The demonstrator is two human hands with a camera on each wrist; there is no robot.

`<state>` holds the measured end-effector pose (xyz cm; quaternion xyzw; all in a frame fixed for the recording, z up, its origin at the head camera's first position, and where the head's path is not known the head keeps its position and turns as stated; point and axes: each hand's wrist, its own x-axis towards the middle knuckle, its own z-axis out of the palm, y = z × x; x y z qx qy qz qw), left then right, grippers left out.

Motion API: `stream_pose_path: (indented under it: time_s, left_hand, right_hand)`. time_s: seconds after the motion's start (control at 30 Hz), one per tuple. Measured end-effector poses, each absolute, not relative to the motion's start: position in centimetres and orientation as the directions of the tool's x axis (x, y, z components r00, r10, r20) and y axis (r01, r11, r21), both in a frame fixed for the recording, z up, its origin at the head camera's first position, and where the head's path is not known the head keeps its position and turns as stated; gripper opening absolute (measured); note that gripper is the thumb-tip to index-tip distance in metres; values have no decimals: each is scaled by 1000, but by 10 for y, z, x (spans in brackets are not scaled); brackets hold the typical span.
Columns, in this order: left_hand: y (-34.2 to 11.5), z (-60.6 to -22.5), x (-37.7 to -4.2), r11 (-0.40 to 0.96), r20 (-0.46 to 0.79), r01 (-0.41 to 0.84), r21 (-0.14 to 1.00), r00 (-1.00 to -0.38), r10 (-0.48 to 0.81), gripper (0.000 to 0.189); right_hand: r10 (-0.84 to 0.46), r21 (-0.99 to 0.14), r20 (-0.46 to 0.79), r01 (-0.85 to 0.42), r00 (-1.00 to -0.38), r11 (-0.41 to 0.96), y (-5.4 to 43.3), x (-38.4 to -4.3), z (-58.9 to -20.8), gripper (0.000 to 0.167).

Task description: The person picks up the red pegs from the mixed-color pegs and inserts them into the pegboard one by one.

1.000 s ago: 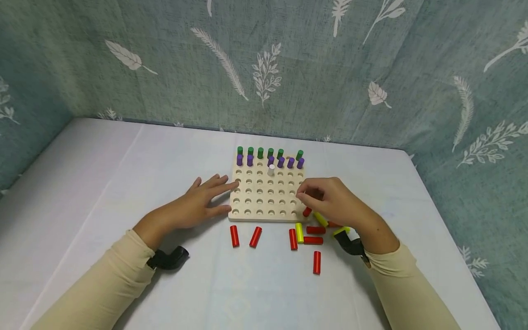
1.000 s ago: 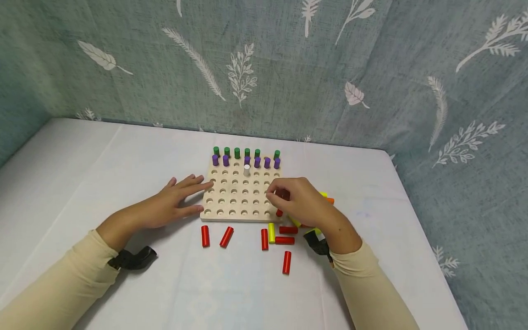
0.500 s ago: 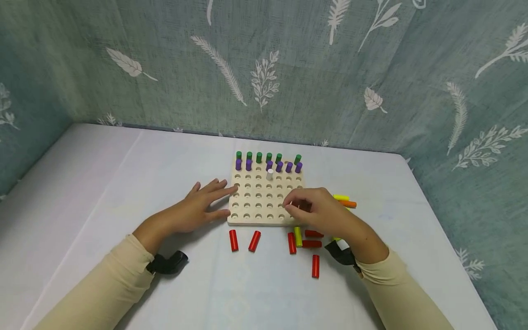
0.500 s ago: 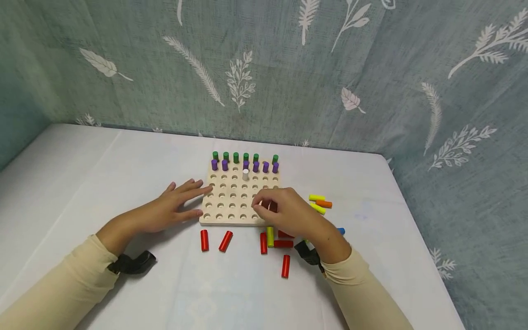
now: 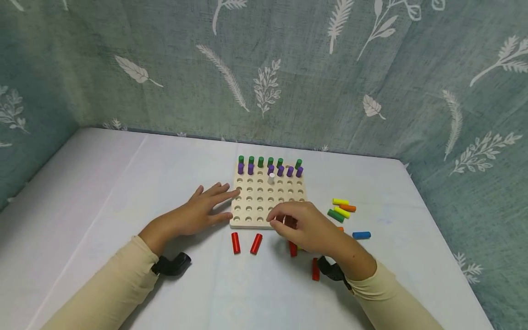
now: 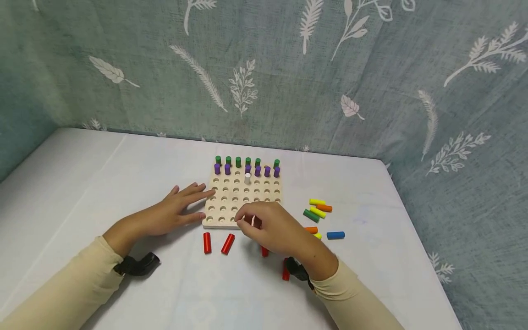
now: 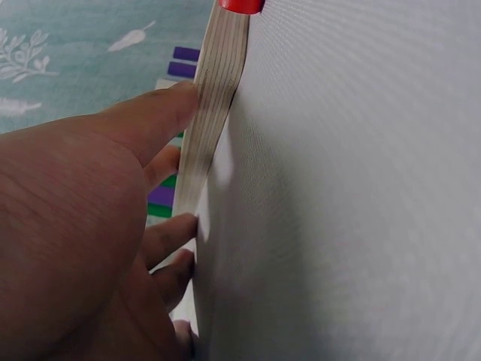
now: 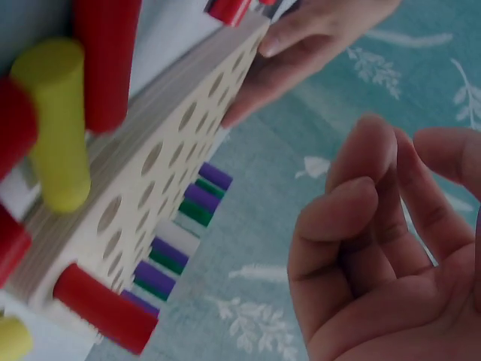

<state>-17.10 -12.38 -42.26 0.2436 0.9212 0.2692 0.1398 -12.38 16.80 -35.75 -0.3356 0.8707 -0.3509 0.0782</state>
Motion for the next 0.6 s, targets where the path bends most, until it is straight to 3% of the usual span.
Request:
stream_pose_path:
  time_s: [0.33, 0.6]
  left_hand:
    - [-125, -424, -171, 734, -134, 364, 573, -842, 522, 69]
    - [-126, -422, -170, 739, -142, 360, 570, -842, 520, 70]
  right_hand:
    - [-655, -630, 97, -555, -749, 542, 136, -124, -355, 13]
    - [-596, -670, 73, -482, -800, 565, 122, -122, -352, 11]
